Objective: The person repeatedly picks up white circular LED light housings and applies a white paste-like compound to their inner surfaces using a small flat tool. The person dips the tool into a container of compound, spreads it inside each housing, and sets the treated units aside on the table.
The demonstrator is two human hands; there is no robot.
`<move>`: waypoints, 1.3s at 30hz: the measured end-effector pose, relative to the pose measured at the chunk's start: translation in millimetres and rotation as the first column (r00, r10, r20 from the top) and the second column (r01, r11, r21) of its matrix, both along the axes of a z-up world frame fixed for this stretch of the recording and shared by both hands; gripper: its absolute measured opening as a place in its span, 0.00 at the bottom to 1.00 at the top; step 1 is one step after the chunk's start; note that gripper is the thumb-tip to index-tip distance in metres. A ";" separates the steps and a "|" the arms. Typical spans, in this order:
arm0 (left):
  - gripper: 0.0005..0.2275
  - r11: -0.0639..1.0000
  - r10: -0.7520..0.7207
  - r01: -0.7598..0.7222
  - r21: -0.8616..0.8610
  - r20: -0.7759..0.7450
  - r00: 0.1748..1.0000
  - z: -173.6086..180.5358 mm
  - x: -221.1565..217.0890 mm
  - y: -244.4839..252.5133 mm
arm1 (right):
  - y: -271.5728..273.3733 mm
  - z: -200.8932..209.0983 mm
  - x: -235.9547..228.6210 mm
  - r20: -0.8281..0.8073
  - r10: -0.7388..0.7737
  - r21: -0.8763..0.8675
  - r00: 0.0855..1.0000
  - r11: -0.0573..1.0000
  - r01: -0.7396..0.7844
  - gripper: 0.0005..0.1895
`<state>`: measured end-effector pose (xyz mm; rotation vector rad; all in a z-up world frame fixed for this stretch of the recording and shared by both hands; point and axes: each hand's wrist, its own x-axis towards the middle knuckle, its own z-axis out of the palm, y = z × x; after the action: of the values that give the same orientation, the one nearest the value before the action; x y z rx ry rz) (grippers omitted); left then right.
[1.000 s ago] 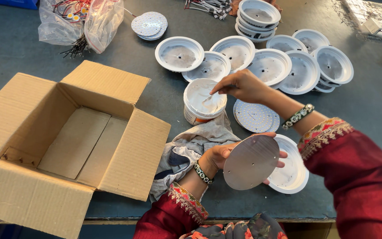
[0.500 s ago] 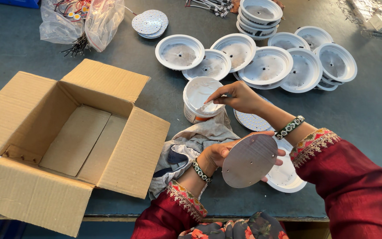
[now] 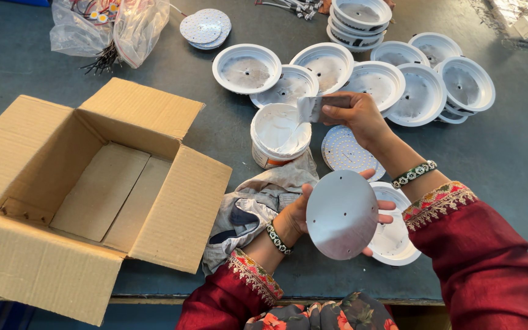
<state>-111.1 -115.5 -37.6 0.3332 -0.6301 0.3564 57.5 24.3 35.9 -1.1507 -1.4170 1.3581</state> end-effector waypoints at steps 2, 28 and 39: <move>0.56 1.000 0.019 -0.020 -0.016 -0.047 0.999 -1.0 -0.5 -0.1 | 1.7 -2.7 1.9 -0.041 -0.032 -0.052 0.999 0.998 0.030 0.16; 0.63 0.977 0.074 -0.037 0.212 -0.166 0.983 5.8 -4.4 -2.6 | -14.8 -20.5 21.4 0.007 0.036 -0.170 0.999 0.985 -0.035 0.14; 0.56 0.990 0.101 -0.091 0.105 -0.095 0.990 5.4 -4.2 -4.8 | -18.3 59.4 37.1 -0.181 -0.032 0.069 0.983 0.997 0.045 0.13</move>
<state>-115.3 -120.3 -32.3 0.4762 -0.5356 0.3984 94.6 6.0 95.2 -0.9776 -1.2977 1.3366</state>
